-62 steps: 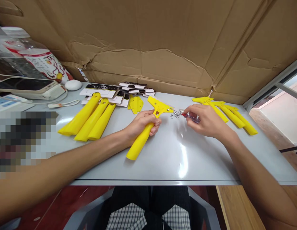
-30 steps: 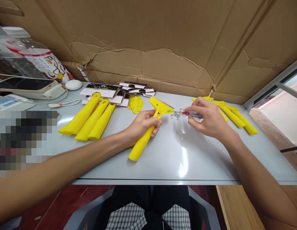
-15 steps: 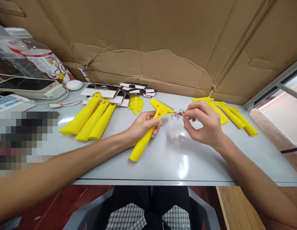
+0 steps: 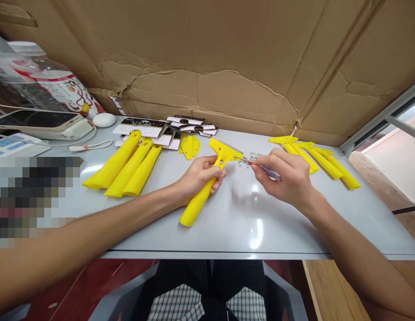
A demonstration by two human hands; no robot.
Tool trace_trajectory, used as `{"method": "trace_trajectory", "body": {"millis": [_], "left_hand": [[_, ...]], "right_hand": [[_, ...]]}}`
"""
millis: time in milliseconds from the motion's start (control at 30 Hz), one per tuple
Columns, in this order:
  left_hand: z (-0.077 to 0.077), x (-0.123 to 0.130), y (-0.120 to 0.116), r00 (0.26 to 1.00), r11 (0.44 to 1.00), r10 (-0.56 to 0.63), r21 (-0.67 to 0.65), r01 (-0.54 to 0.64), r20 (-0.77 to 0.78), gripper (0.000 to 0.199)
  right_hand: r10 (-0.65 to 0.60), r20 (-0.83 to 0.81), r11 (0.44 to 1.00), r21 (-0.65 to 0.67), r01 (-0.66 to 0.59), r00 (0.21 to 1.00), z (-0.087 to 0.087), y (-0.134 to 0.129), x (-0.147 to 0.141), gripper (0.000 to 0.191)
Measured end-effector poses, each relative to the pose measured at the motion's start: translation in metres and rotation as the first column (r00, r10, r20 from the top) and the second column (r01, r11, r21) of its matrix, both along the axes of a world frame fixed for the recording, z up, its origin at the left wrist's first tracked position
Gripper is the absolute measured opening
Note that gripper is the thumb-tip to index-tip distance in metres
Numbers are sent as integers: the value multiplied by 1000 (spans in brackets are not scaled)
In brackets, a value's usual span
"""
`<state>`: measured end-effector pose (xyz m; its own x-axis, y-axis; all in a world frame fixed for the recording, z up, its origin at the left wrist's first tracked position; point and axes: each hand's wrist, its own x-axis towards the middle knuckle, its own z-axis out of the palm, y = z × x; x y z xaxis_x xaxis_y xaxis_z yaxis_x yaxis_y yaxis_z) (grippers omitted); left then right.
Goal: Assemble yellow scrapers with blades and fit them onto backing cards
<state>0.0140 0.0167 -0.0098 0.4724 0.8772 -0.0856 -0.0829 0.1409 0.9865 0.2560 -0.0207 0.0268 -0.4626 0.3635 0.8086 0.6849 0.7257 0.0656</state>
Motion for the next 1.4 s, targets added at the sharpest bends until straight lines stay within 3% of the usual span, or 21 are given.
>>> {"method": "trace_trajectory", "body": {"millis": [200, 300, 400, 667, 967, 1067, 1167, 1400], "left_hand": [[0, 0, 0, 1000, 1000, 9, -16, -9, 6, 13], [0, 1, 0, 1000, 1000, 10, -14, -10, 17, 13], [0, 1, 1, 1000, 1000, 11, -11, -11, 17, 13], [-1, 1, 1, 998, 998, 49, -38, -48, 45, 13], [-2, 0, 1, 999, 1000, 24, -9, -24, 33, 10], [-1, 0, 0, 999, 1000, 24, -7, -24, 41, 11], [0, 1, 0, 999, 1000, 25, -14, -24, 43, 11], [0, 1, 0, 997, 998, 42, -38, -40, 57, 13]], "right_hand": [[-43, 5, 995, -85, 44, 999, 1, -1, 0, 13], [-12, -12, 993, -120, 10, 1000, 1, -3, 0, 6], [20, -40, 991, -134, -25, 999, 0, -5, 0, 15], [-84, -69, 993, -92, 77, 994, -5, -2, -1, 6], [-193, -145, 981, -36, 189, 971, -4, 2, -2, 27], [-227, -134, 972, -83, 218, 965, -2, 1, -1, 25], [-169, -141, 980, -130, 151, 975, -1, -1, -1, 11], [-27, -101, 999, -45, 23, 994, -4, 2, -1, 14]]}}
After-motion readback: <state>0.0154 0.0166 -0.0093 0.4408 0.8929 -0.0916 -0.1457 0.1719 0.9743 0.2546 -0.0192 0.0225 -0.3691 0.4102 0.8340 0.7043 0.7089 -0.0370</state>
